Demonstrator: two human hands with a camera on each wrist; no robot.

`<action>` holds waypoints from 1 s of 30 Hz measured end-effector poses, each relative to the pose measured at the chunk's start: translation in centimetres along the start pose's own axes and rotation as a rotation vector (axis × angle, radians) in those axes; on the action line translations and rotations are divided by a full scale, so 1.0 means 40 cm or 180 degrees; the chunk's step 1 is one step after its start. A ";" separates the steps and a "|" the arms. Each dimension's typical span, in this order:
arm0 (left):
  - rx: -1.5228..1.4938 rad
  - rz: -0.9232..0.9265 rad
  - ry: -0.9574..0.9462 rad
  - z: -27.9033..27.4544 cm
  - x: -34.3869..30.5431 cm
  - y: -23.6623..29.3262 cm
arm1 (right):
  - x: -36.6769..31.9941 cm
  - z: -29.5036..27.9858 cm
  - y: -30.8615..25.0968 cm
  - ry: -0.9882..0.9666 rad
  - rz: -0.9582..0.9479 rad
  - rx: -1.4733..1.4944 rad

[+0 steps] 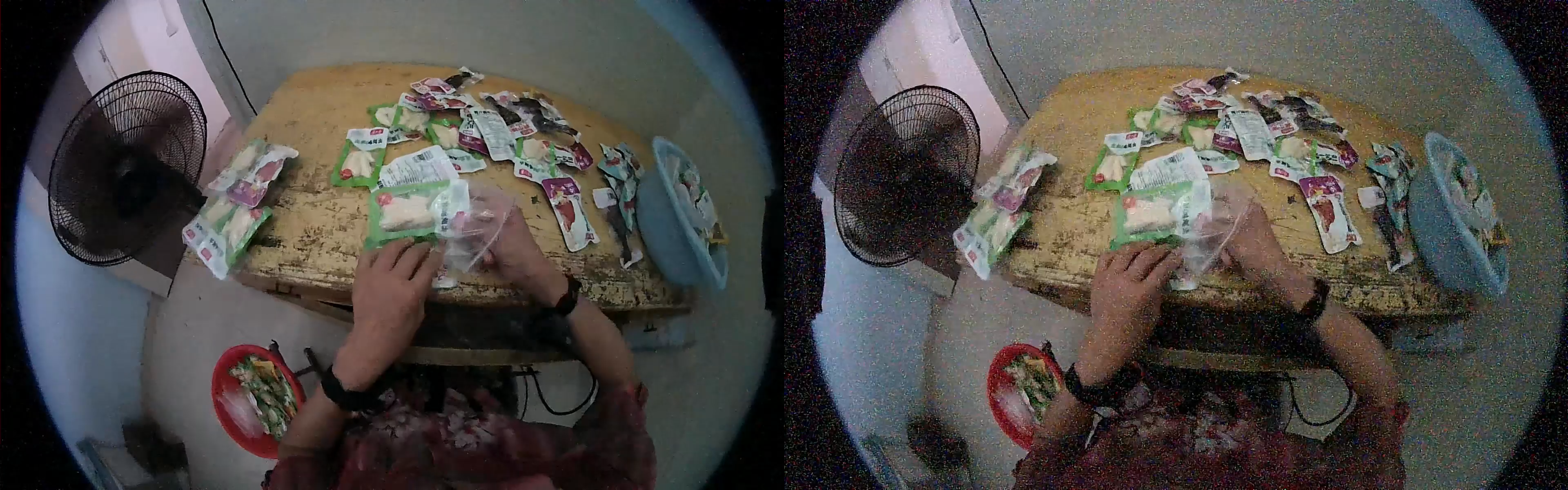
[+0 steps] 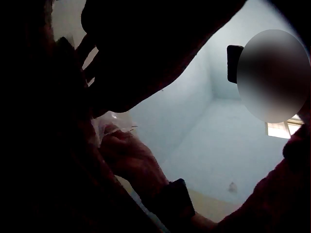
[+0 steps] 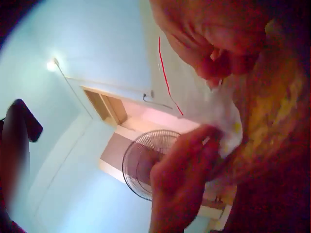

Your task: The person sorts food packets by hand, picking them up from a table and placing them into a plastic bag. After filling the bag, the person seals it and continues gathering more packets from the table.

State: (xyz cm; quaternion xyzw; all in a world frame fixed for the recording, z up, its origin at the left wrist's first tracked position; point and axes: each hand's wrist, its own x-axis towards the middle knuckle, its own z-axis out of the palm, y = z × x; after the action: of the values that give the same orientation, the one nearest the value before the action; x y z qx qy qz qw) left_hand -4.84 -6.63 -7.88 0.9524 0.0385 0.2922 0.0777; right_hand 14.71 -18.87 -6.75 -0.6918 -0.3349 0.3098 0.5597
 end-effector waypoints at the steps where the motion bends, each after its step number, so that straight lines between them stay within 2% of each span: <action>1: -0.0006 -0.0031 -0.0048 -0.002 0.000 -0.002 | 0.002 0.013 0.002 0.0027 0.0034 0.0219; 2: -0.0007 -0.0066 -0.0087 -0.003 0.002 -0.003 | 0.013 0.022 0.021 0.0074 -0.0314 0.0159; 4: 0.0175 -0.0137 0.0012 -0.014 0.011 -0.001 | 0.024 0.028 0.033 0.0023 -0.0641 0.0139; 7: 0.0186 -0.0229 -0.0035 -0.039 0.022 0.007 | 0.010 0.026 0.001 -0.0170 -0.0335 0.0196; 9: 0.0094 -0.0248 -0.0096 -0.040 0.022 0.001 | -0.025 0.011 -0.061 -0.0184 0.0151 0.0136; 12: -0.0007 -0.0257 -0.0113 -0.032 0.023 -0.015 | -0.046 -0.056 -0.067 -0.0132 0.0115 0.0012; 13: -0.0016 -0.0256 -0.0118 -0.032 0.023 -0.015 | -0.044 -0.084 -0.057 -0.0049 0.0278 0.0084; 16: -0.0002 -0.0303 -0.0185 -0.033 0.028 -0.004 | -0.042 -0.132 -0.071 0.0382 0.0005 0.0025; 21: 0.0070 -0.0306 -0.0198 -0.018 0.019 -0.009 | 0.058 -0.211 -0.068 0.0584 -0.0729 -0.0757; 24: 0.0112 -0.0295 -0.0225 -0.016 0.018 -0.008 | 0.173 -0.233 -0.042 0.0626 -0.1250 -0.1583; 25: 0.0108 -0.0283 -0.0194 -0.017 0.019 -0.010 | 0.196 -0.230 -0.049 0.0737 -0.1586 -0.2264; 28: 0.0110 -0.0286 -0.0125 -0.013 0.015 -0.014 | 0.252 -0.174 -0.069 0.0581 -0.1482 -0.2450; 30: 0.0051 -0.0319 -0.0207 -0.006 0.014 -0.021 | 0.302 -0.154 -0.063 0.0378 -0.1344 -0.3191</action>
State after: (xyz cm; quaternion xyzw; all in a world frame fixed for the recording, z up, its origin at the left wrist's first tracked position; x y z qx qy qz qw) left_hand -4.53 -5.70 -7.49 0.9589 0.0860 0.2566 0.0859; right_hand 26.41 -12.20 -3.82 -0.8078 -0.5409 -0.0465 0.2294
